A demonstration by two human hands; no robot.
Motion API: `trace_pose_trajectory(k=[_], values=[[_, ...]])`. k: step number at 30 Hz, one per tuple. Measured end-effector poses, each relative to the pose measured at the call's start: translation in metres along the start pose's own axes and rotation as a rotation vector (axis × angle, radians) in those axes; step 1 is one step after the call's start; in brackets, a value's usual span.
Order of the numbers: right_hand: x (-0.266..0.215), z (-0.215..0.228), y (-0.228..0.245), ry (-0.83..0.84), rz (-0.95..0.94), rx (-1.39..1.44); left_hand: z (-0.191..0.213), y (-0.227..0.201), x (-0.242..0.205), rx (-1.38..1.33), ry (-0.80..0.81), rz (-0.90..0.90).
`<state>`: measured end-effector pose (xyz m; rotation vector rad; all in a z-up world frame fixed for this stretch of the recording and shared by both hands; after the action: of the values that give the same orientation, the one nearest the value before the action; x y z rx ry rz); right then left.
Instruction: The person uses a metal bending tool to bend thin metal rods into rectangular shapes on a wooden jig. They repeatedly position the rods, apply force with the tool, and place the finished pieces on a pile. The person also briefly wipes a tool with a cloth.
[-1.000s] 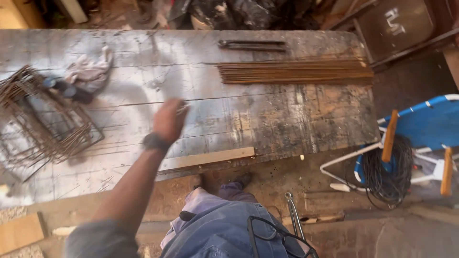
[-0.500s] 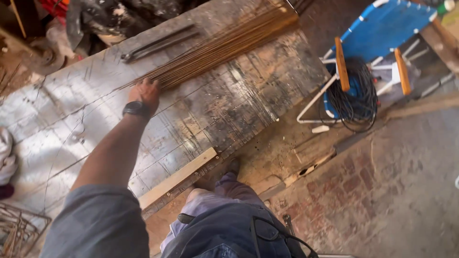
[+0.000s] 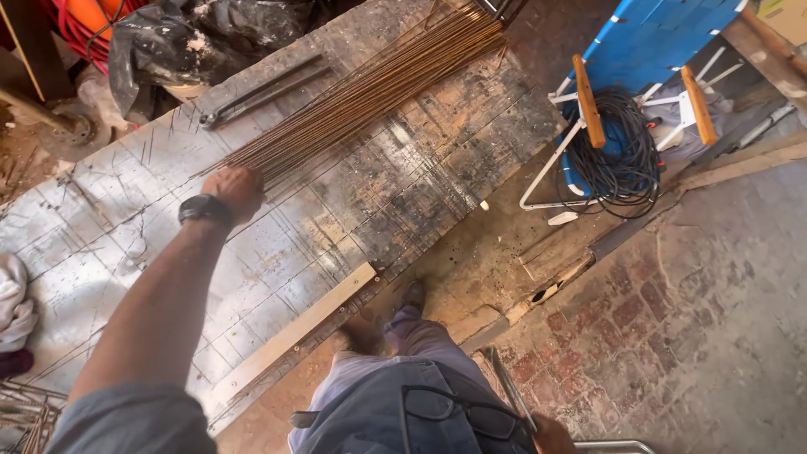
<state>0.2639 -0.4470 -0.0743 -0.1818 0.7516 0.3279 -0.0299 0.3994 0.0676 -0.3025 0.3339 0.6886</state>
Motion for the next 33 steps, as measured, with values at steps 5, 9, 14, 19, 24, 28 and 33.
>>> trace_pose_trajectory(k=[5, 9, 14, 19, 24, 28, 33], values=[[-0.057, 0.112, 0.147, 0.262, -0.229, 0.874, -0.028, 0.007, -0.045, 0.044, 0.115, -0.030], [-0.056, 0.149, 0.200, 0.178, -0.053, 0.409, -0.011, -0.013, -0.133, -0.242, -0.005, -0.001], [-0.085, 0.202, 0.293, 0.152, 0.083, 0.500, -0.007, -0.049, -0.207, -0.361, 0.168, 0.073], [-0.048, 0.200, 0.341, 0.184, 0.308, 0.631, -0.063, -0.062, -0.244, -0.640, 0.174, 0.149], [-0.048, 0.209, 0.346, 0.196, 0.294, 0.697, -0.094, -0.076, -0.231, -0.693, 0.124, 0.198], [-0.049, 0.202, 0.335, 0.175, 0.293, 0.701, -0.118, -0.080, -0.207, -0.622, 0.037, 0.123], [-0.042, 0.181, 0.323, 0.180, 0.297, 0.696, -0.133, -0.073, -0.186, -0.608, -0.089, 0.233]])
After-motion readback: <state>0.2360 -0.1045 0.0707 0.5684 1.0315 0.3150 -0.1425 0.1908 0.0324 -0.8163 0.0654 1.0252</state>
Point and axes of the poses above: each hand's wrist, its own x-axis towards the middle knuckle, its own z-axis out of the back of the hand, y = z × x, the point moved 5 cm from there along x, towards the middle knuckle, and after that the axes turned 9 degrees about -z, right-handed, at the moved point
